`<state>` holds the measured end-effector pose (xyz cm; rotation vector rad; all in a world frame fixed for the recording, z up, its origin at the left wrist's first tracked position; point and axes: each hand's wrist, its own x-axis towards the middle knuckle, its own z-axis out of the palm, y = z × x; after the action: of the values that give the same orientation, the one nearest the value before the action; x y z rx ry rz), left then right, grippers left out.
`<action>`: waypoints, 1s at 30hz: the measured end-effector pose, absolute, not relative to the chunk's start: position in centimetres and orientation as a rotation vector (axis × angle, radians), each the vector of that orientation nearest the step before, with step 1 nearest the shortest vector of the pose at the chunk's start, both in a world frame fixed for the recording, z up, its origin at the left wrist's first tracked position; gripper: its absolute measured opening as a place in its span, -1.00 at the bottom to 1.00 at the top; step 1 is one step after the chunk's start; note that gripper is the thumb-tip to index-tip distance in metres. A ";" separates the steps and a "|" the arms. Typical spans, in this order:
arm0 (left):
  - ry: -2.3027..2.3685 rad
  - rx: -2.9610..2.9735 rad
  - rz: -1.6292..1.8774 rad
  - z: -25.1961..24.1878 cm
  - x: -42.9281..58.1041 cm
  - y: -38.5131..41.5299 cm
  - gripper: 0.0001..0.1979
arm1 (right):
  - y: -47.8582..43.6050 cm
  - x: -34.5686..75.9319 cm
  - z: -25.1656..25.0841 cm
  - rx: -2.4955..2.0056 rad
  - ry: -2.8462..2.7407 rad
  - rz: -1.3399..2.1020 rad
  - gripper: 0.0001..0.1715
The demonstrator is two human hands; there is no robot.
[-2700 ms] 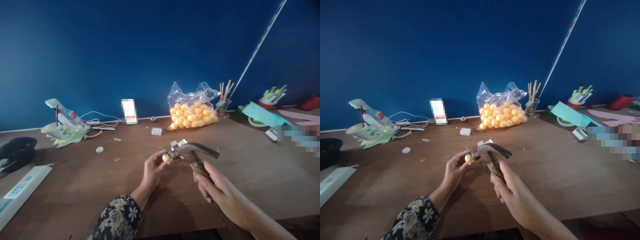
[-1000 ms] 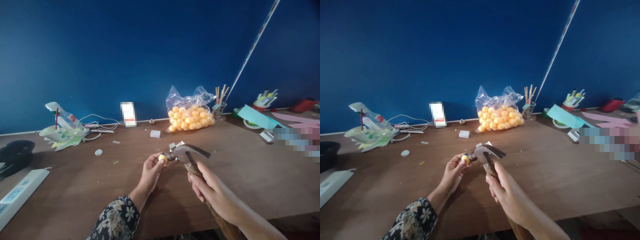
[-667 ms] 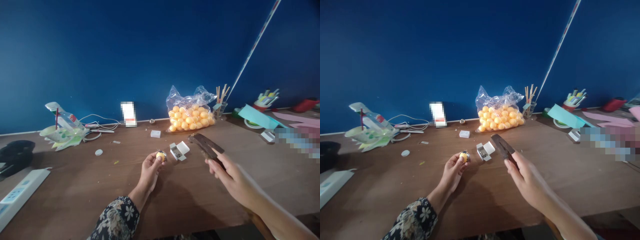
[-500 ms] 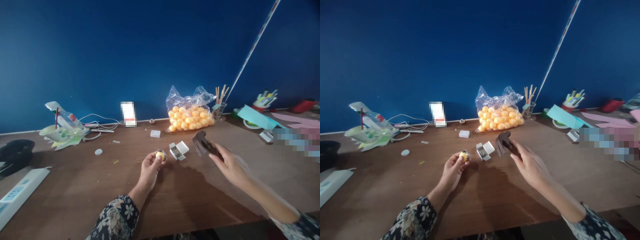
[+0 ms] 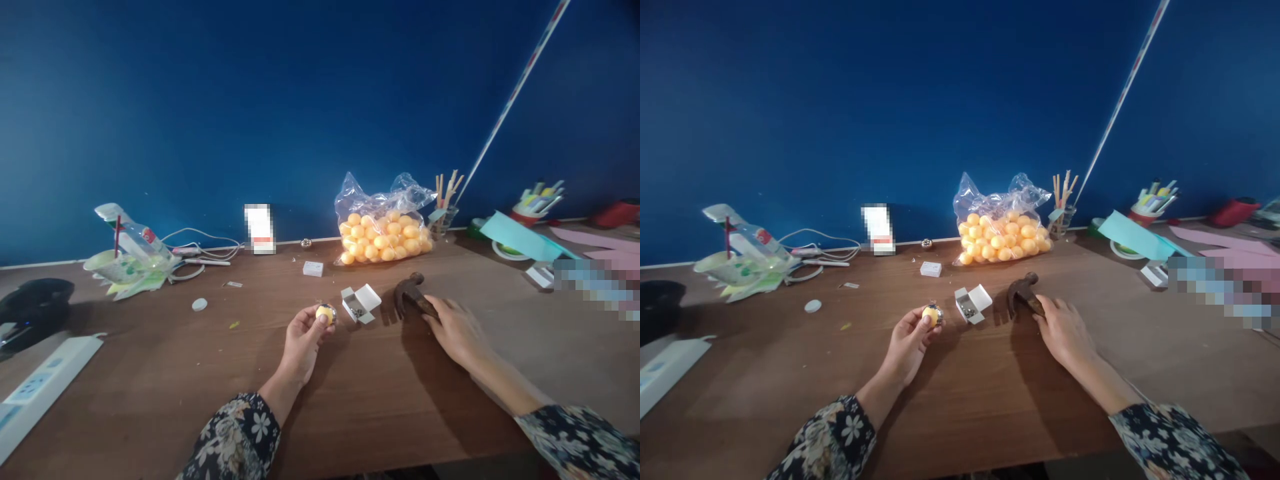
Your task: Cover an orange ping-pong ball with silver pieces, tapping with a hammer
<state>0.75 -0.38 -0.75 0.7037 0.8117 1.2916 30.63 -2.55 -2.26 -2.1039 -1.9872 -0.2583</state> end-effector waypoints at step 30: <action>0.868 0.723 1.270 -0.7 1.0 -0.5 -0.61 | 2.9 18.8 4.2 -1.794 -2.485 0.153 -0.85</action>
<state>0.99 -0.47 -0.66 0.7231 0.8677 1.2705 18.81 2.89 4.21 -1.7942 -2.4849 0.1527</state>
